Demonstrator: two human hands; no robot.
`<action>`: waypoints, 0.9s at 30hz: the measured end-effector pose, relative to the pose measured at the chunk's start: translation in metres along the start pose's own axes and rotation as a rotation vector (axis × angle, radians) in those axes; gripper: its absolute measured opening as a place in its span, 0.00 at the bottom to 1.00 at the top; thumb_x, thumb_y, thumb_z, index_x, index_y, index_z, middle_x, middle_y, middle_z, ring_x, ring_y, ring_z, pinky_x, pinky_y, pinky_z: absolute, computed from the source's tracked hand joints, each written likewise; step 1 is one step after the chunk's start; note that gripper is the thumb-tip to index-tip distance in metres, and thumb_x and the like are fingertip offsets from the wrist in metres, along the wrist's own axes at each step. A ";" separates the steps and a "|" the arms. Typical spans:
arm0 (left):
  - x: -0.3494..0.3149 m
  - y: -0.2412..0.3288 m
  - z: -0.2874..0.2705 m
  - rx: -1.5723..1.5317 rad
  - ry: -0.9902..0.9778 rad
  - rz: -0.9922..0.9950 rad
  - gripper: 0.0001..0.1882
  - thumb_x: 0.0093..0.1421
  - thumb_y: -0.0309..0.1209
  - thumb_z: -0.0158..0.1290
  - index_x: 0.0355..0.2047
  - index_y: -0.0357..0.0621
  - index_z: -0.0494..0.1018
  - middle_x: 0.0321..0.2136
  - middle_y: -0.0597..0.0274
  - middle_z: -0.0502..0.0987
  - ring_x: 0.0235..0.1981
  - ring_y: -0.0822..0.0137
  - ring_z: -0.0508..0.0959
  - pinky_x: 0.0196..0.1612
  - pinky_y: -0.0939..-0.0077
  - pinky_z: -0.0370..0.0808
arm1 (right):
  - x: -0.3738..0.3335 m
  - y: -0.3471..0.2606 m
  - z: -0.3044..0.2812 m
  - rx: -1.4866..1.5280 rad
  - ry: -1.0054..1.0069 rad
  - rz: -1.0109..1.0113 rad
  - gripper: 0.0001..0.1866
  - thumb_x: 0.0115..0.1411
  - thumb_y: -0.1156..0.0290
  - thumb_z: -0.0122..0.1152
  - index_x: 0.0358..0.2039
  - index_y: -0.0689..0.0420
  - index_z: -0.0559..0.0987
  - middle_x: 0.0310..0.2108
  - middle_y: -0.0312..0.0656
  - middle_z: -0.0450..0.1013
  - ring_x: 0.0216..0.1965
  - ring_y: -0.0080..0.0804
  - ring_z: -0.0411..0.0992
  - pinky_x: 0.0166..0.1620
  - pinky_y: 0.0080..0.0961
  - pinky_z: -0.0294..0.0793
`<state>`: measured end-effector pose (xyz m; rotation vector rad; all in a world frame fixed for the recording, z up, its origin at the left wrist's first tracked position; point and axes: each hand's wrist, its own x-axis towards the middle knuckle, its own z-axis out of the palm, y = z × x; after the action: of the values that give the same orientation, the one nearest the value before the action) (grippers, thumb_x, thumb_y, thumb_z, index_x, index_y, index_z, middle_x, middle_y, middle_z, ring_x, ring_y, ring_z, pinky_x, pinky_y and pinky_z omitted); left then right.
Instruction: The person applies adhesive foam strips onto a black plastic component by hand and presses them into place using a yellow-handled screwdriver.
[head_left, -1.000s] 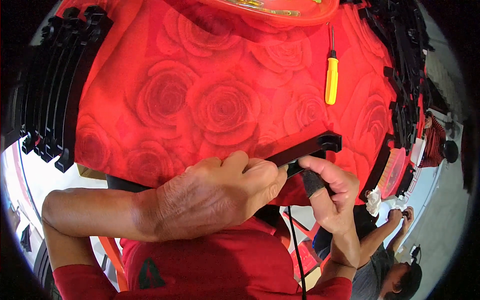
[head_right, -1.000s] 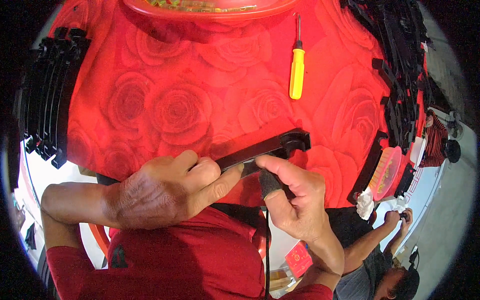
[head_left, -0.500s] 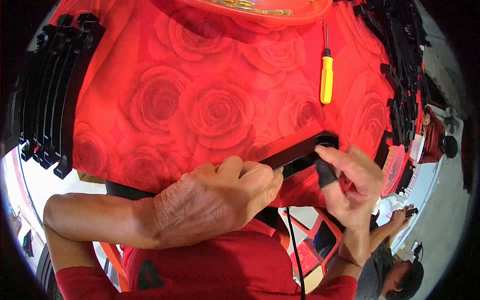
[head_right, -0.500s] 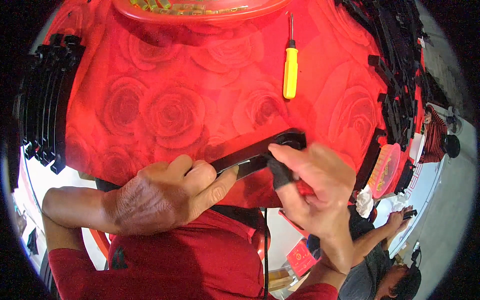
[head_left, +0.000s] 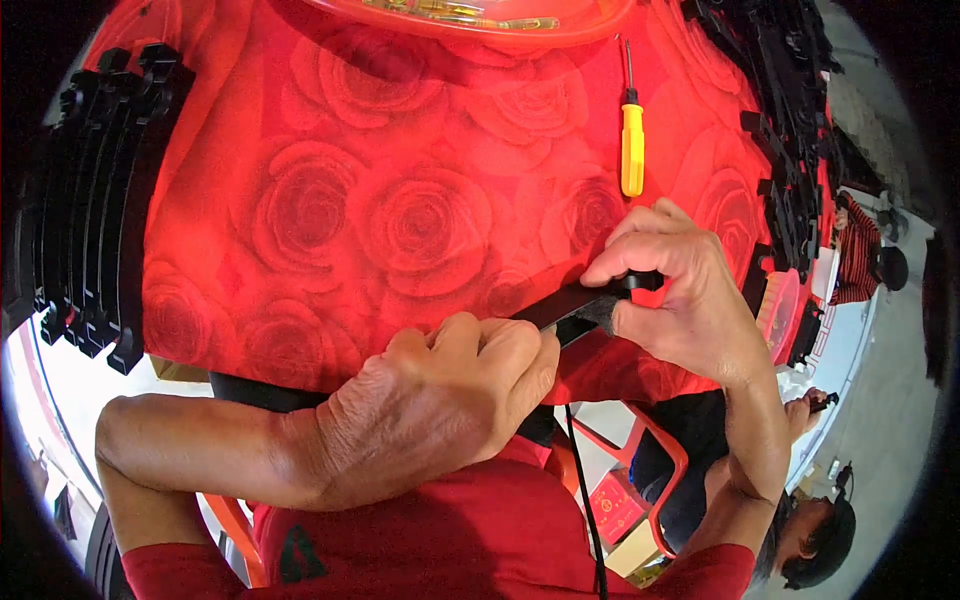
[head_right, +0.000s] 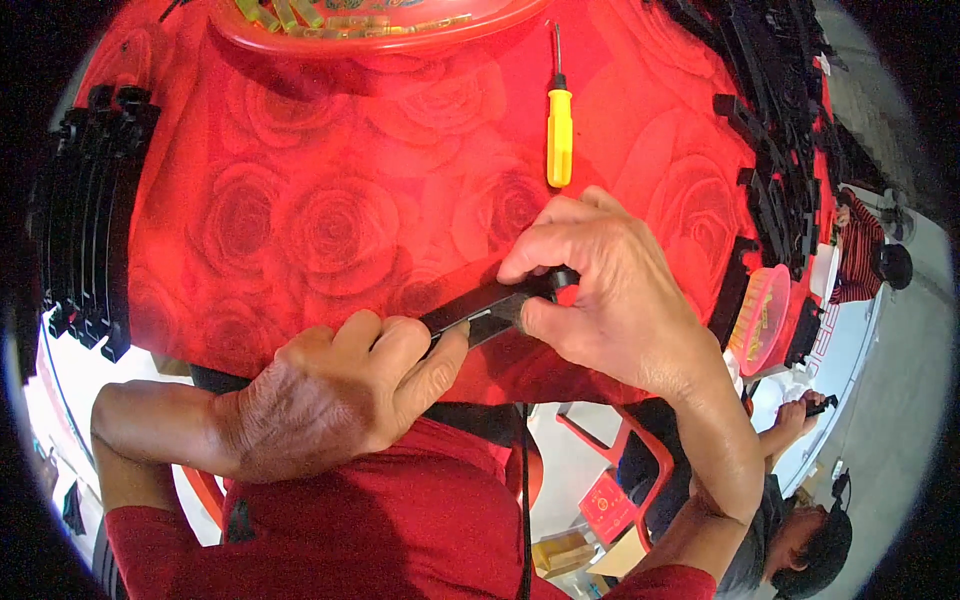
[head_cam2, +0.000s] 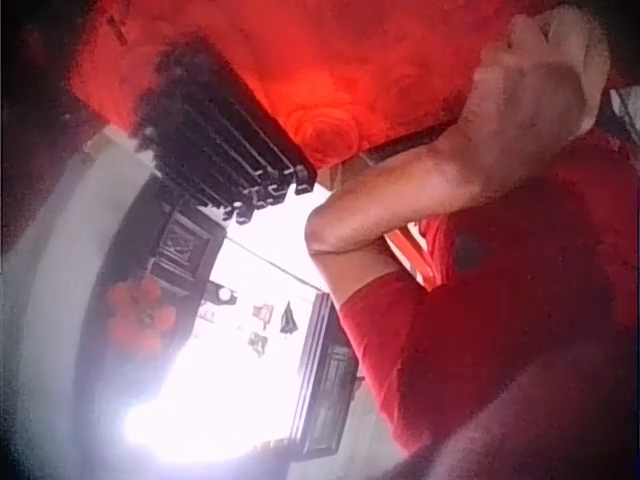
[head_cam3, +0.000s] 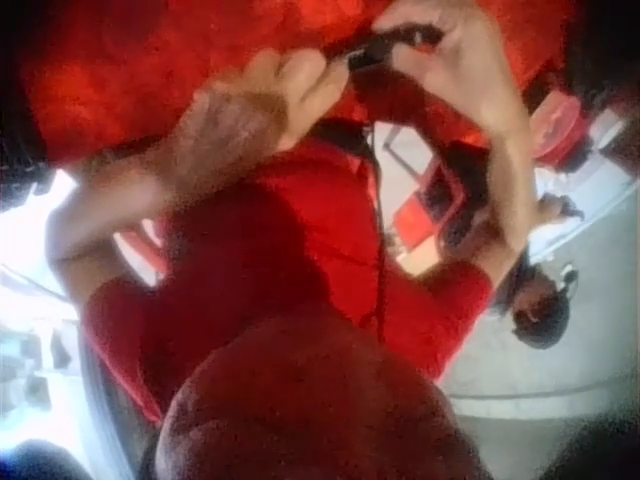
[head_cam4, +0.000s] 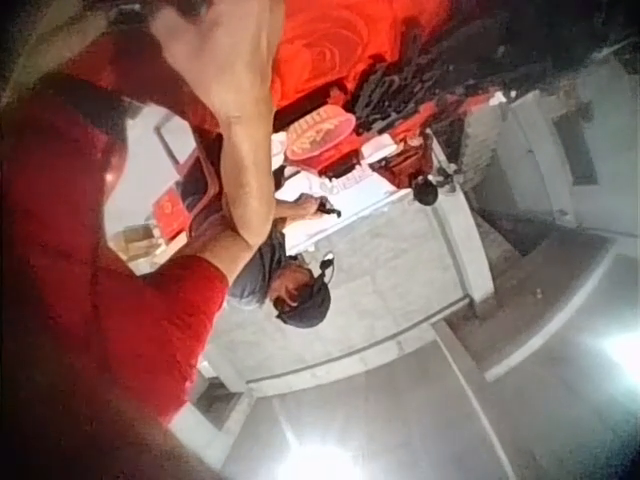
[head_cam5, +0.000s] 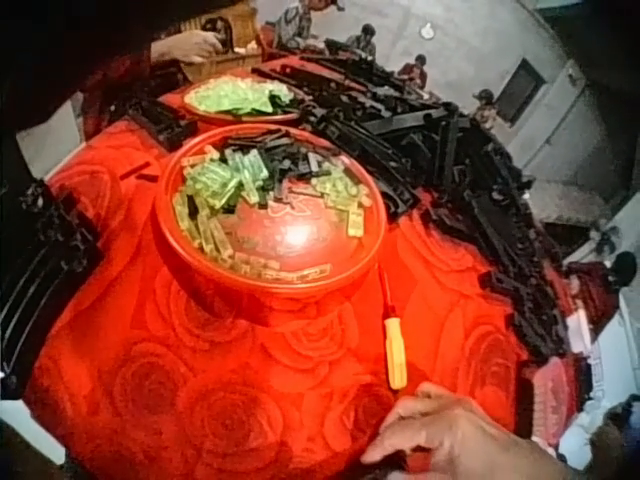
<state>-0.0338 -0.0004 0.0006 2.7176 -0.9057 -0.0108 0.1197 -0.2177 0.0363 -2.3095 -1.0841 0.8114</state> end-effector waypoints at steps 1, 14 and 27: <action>-0.001 0.000 0.000 -0.017 0.011 -0.006 0.24 0.57 0.32 0.55 0.55 0.45 0.79 0.27 0.68 0.64 0.25 0.73 0.72 0.17 0.81 0.71 | 0.001 -0.001 -0.001 -0.002 0.001 0.000 0.17 0.39 0.81 0.73 0.34 0.56 0.85 0.32 0.36 0.77 0.37 0.34 0.73 0.47 0.31 0.69; 0.001 0.001 0.002 -0.034 0.035 0.004 0.23 0.57 0.31 0.56 0.54 0.45 0.80 0.26 0.68 0.66 0.24 0.74 0.72 0.18 0.81 0.71 | 0.002 0.008 -0.001 0.173 -0.066 0.027 0.14 0.43 0.83 0.71 0.33 0.57 0.82 0.32 0.37 0.76 0.39 0.35 0.74 0.47 0.32 0.73; -0.009 -0.002 -0.003 -0.074 -0.021 0.057 0.21 0.57 0.35 0.57 0.52 0.51 0.81 0.26 0.70 0.67 0.25 0.73 0.72 0.18 0.81 0.67 | -0.029 -0.003 0.030 0.353 0.023 0.124 0.13 0.45 0.85 0.67 0.34 0.59 0.81 0.30 0.39 0.74 0.31 0.29 0.74 0.36 0.25 0.73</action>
<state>-0.0398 0.0074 0.0023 2.6277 -0.9696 -0.0602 0.0824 -0.2349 0.0253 -2.0940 -0.7248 0.9368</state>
